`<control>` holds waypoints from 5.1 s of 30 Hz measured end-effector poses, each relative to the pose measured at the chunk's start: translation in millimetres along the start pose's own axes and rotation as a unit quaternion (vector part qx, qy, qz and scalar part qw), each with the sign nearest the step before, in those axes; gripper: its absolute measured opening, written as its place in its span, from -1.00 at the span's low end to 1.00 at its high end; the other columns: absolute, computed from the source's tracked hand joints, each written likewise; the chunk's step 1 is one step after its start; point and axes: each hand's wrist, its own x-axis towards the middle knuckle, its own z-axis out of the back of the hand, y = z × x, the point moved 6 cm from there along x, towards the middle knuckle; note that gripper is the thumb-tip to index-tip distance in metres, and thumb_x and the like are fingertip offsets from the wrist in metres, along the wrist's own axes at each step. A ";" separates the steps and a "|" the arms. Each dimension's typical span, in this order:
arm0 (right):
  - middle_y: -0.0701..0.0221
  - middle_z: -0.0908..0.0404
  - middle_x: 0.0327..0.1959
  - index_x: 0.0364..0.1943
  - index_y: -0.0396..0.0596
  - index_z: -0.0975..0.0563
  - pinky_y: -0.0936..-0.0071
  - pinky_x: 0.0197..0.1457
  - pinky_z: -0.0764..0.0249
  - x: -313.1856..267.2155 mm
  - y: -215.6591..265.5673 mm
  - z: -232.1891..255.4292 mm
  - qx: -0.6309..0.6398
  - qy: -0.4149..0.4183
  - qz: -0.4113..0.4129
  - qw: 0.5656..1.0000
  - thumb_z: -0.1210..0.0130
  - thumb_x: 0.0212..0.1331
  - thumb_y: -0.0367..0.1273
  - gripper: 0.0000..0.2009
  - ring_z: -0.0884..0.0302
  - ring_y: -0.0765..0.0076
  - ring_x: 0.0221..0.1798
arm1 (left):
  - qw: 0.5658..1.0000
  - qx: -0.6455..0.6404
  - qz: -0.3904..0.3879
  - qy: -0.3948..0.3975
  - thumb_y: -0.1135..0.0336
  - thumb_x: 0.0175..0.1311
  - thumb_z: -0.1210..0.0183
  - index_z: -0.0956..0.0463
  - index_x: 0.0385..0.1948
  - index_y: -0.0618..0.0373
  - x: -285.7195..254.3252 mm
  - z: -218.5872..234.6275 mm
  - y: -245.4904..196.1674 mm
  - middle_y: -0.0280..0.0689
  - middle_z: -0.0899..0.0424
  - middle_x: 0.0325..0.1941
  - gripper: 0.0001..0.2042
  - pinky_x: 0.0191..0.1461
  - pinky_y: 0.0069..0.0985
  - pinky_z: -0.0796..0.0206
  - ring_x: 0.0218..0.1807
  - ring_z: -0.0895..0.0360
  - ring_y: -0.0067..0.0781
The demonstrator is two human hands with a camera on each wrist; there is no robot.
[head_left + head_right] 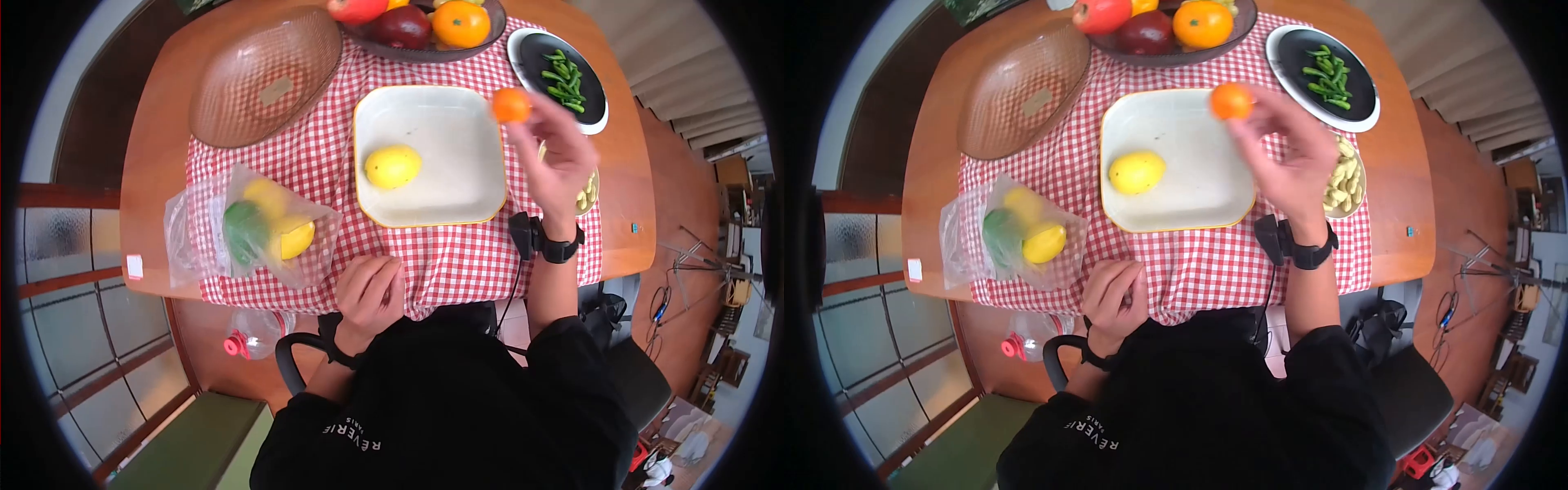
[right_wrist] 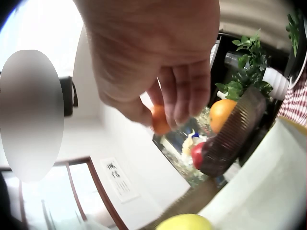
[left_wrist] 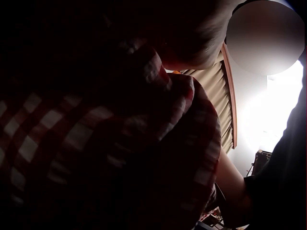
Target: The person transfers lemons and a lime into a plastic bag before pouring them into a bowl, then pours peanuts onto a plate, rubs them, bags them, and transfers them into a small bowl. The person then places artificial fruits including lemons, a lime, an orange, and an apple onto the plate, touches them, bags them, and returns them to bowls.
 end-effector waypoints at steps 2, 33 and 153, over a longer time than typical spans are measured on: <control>0.38 -0.84 -0.19 0.14 -0.21 -0.71 0.61 -0.16 -0.64 -4.7 -7.8 -7.6 0.012 0.060 -0.044 0.997 -0.39 0.21 -0.57 -0.62 -0.72 0.61 -0.30 | 1.000 -0.003 0.008 -0.004 0.70 0.13 -0.35 -0.71 -0.23 0.36 -1.0 0.7 1.4 -0.12 -0.74 -0.24 -0.82 -0.22 -0.36 -0.56 -0.28 -0.70 -0.11; 0.33 -0.83 -0.18 0.19 -0.23 -0.68 0.55 -0.08 -0.66 -27.6 5.7 -23.4 -0.275 0.255 -0.074 0.924 -0.37 0.24 -0.58 -0.60 -0.77 0.52 -0.23 | 0.997 -0.062 -0.018 -0.041 0.69 0.05 -0.40 -0.71 -0.27 0.34 -3.9 7.6 3.9 -0.13 -0.73 -0.27 -0.80 -0.25 -0.34 -0.56 -0.31 -0.69 -0.11; -0.01 -0.69 0.06 0.26 -0.24 -0.57 0.05 0.32 -0.53 -32.2 -2.3 -49.0 -0.187 0.383 0.008 0.905 -0.45 0.13 -0.33 -0.42 -0.61 -0.17 0.18 | 0.964 0.192 0.075 0.167 0.36 0.22 -0.40 -0.58 0.28 0.13 78.6 -42.6 1.3 -0.11 -0.73 0.11 -0.47 0.39 -0.04 -0.18 0.34 -0.48 0.02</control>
